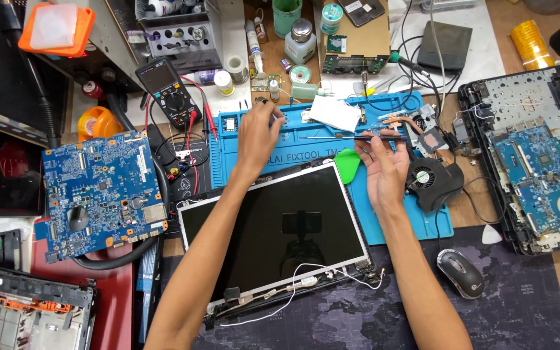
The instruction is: Repairing a laptop screen assembly by managing internal cables and using tools
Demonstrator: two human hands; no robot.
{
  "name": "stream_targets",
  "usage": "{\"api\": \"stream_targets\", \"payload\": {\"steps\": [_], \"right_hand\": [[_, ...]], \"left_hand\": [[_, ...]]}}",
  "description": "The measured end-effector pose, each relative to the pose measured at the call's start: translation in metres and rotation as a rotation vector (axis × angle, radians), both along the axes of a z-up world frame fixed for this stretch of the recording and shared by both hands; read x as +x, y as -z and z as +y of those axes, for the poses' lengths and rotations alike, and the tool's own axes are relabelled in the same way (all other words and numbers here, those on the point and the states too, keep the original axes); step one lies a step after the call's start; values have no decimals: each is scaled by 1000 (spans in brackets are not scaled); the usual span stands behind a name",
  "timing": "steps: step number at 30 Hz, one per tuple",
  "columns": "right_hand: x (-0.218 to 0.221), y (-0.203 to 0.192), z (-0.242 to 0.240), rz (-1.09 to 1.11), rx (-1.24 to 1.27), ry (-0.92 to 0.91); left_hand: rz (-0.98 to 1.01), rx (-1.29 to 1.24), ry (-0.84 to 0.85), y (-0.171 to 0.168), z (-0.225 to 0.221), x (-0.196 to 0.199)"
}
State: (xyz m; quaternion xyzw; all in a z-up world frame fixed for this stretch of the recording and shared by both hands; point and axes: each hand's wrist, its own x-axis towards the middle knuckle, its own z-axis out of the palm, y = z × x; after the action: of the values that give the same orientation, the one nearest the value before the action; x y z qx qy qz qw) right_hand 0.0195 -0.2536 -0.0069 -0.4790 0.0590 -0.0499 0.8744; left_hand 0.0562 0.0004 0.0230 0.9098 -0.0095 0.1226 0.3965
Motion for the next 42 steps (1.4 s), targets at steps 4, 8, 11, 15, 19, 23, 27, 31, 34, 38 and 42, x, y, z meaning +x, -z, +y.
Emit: {"api": "stream_targets", "payload": {"steps": [4,8,11,15,19,23,27,31,34,38,42], "right_hand": [[0,-1,0,1,-6,0],[0,-2,0,4,4,2],[0,-1,0,3,5,-1],[0,-1,0,1,13,-2],[1,0,0,7,4,-8],[1,-1,-1,6,5,-9],[2,3,-2,1,0,-16],[1,-1,-1,3,-6,-15],[1,-1,-1,0,-11,-18],[0,-2,-1,6,-9,-18],[0,-3,0,6,-11,-19]], "left_hand": [[-102,231,14,5,0,18],[-97,342,-32,9,-7,24],[-113,321,-36,8,-7,20],[-45,310,53,3,3,4],[-20,444,118,6,5,-9],[-7,559,177,1,4,-12],[3,467,176,-4,5,-10],[-1,482,169,12,8,-6],[2,567,191,4,7,-9],[-6,462,202,-2,10,-9],[-20,369,188,5,16,-5]]}}
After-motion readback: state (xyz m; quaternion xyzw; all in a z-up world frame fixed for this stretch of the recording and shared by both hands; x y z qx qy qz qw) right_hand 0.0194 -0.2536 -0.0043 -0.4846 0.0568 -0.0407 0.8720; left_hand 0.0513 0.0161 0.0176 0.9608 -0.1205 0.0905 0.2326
